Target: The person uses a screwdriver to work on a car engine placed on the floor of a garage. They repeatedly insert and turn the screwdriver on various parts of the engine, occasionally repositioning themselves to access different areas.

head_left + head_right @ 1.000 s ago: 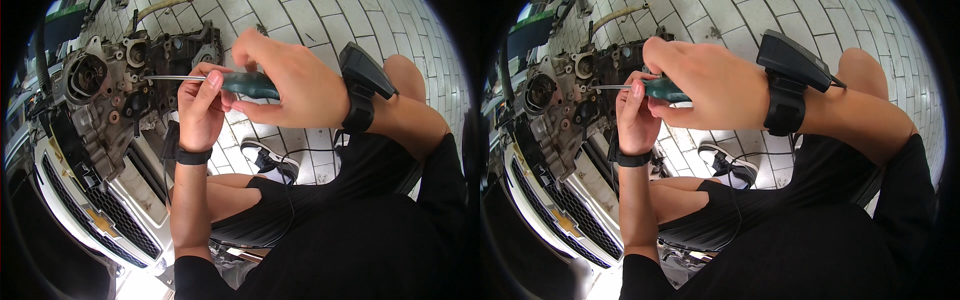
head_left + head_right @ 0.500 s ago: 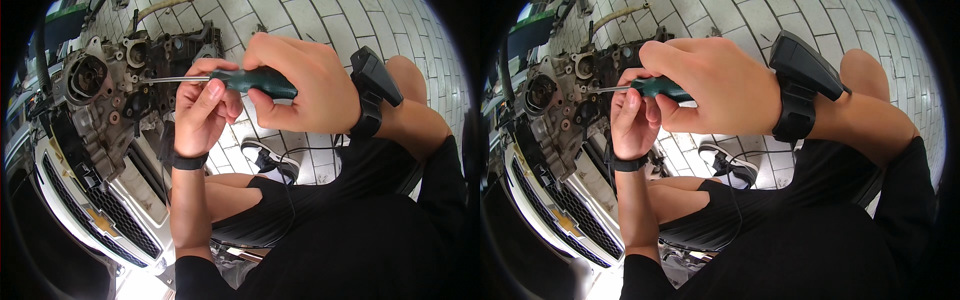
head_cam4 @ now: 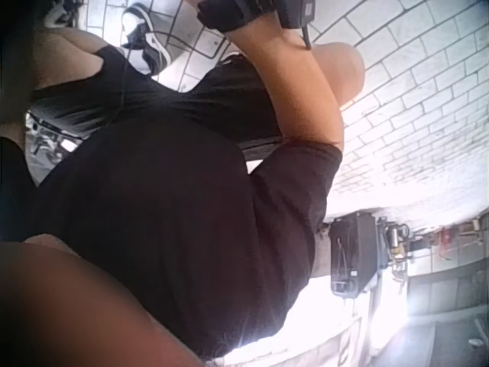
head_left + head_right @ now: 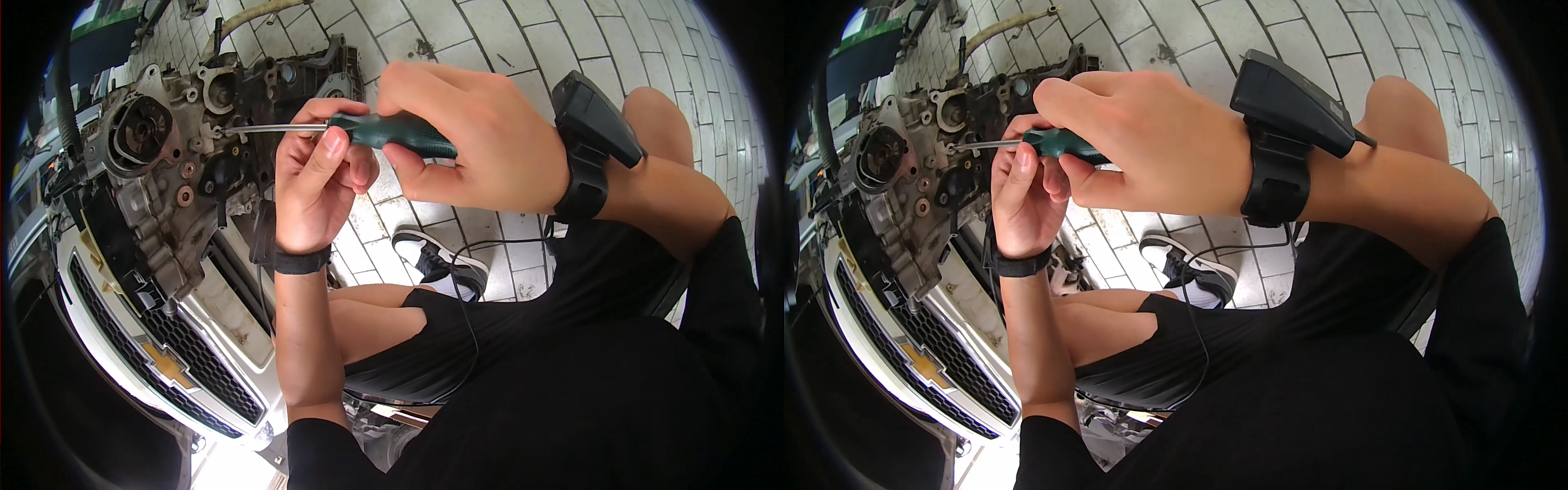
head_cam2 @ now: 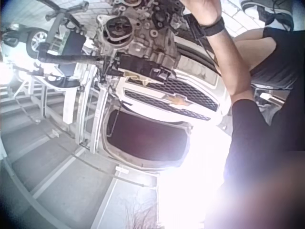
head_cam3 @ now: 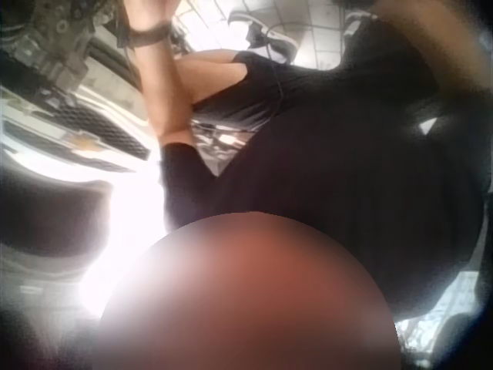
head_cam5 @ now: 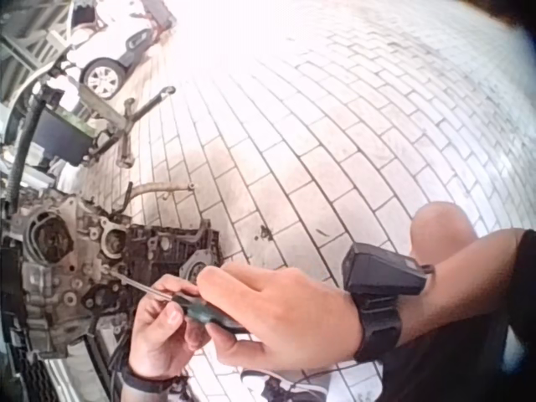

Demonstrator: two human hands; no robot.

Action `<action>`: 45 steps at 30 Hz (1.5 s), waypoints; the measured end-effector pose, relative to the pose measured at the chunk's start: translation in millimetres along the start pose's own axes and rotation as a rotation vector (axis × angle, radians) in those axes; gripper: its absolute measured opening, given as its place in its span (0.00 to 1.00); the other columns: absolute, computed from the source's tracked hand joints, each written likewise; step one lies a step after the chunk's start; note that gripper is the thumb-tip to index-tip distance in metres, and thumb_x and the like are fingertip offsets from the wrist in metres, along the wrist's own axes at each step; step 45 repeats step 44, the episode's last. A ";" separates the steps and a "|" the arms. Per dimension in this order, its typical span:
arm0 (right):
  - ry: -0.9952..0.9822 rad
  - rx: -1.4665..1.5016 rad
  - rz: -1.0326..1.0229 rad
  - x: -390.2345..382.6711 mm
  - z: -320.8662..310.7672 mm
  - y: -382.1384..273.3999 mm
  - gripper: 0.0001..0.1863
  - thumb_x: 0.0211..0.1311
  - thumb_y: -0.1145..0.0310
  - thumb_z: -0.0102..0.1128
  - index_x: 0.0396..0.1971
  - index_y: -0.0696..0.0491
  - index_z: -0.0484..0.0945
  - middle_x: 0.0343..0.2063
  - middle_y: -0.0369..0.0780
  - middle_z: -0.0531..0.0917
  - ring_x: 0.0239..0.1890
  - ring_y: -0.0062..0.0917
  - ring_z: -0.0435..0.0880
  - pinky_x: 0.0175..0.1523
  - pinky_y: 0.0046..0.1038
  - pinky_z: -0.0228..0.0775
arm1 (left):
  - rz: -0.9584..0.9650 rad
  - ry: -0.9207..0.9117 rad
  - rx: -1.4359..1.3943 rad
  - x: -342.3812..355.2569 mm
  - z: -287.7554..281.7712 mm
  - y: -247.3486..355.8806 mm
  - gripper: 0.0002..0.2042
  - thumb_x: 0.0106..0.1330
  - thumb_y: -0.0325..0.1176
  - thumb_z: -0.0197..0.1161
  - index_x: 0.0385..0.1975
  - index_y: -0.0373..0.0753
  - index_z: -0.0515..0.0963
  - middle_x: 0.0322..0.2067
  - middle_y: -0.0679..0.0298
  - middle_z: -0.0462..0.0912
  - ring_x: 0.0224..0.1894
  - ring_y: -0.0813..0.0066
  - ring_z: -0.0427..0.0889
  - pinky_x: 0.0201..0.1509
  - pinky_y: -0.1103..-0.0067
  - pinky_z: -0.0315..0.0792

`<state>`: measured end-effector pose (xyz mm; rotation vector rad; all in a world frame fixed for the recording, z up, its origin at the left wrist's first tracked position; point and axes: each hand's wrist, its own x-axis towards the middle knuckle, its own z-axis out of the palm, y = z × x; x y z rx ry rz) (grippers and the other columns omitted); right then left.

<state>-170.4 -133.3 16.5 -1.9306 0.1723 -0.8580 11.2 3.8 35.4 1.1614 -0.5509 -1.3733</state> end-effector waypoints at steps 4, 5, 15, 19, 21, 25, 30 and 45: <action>-0.017 -0.018 0.024 -1.2 -2.3 -1.1 0.18 0.54 0.76 0.70 0.43 0.54 0.74 0.34 0.41 0.80 0.32 0.42 0.81 0.37 0.33 0.75 | -0.014 0.014 0.018 -0.2 3.9 3.6 0.18 0.77 0.39 0.63 0.55 0.30 0.74 0.23 0.64 0.77 0.23 0.79 0.74 0.31 0.80 0.68; -0.017 -0.021 0.024 -0.9 -2.4 -1.3 0.18 0.54 0.76 0.70 0.43 0.54 0.74 0.34 0.41 0.80 0.32 0.42 0.81 0.37 0.33 0.75 | -0.013 0.014 0.017 -0.1 3.9 4.0 0.18 0.77 0.39 0.63 0.55 0.30 0.74 0.23 0.64 0.77 0.23 0.79 0.74 0.31 0.80 0.68; -0.061 -0.084 0.073 3.1 13.4 7.7 0.24 0.51 0.70 0.75 0.48 0.52 0.75 0.42 0.41 0.82 0.42 0.42 0.84 0.44 0.37 0.78 | 0.043 0.038 0.064 -1.1 -11.7 -0.4 0.18 0.75 0.39 0.64 0.55 0.31 0.75 0.23 0.66 0.77 0.23 0.82 0.72 0.29 0.82 0.66; -0.029 -0.071 -0.025 -7.7 -2.2 2.4 0.28 0.54 0.64 0.70 0.56 0.48 0.74 0.44 0.42 0.81 0.44 0.41 0.85 0.35 0.43 0.80 | -0.047 0.234 0.166 -12.4 -7.0 4.2 0.22 0.77 0.39 0.57 0.64 0.33 0.71 0.55 0.56 0.81 0.51 0.69 0.84 0.51 0.72 0.83; -0.049 -0.022 -0.090 4.0 18.3 0.6 0.23 0.53 0.63 0.69 0.47 0.54 0.73 0.37 0.46 0.79 0.33 0.42 0.85 0.33 0.43 0.79 | 0.005 0.330 0.047 -42.3 -21.3 5.9 0.24 0.79 0.41 0.53 0.69 0.34 0.65 0.63 0.53 0.75 0.66 0.58 0.77 0.64 0.62 0.79; -0.007 -0.247 -0.020 -8.5 15.0 12.9 0.23 0.48 0.60 0.72 0.41 0.53 0.73 0.33 0.44 0.78 0.28 0.41 0.85 0.30 0.42 0.78 | 0.033 0.173 0.037 -8.3 -45.0 -34.9 0.22 0.80 0.44 0.55 0.64 0.36 0.68 0.41 0.67 0.77 0.38 0.83 0.73 0.43 0.80 0.68; 0.014 -0.292 0.013 -9.0 11.7 7.3 0.20 0.51 0.63 0.71 0.41 0.54 0.75 0.33 0.43 0.78 0.28 0.39 0.86 0.30 0.39 0.77 | 0.057 0.157 0.072 -8.3 -19.5 -12.0 0.16 0.80 0.43 0.57 0.55 0.37 0.72 0.20 0.76 0.64 0.20 0.91 0.60 0.27 0.86 0.54; -0.270 0.317 0.510 12.4 -4.2 -13.7 0.23 0.76 0.51 0.55 0.42 0.59 0.83 0.15 0.38 0.76 0.19 0.20 0.71 0.28 0.27 0.64 | -0.037 0.087 -0.065 -15.8 -6.2 3.6 0.18 0.71 0.35 0.69 0.56 0.33 0.78 0.28 0.66 0.81 0.26 0.78 0.77 0.31 0.80 0.68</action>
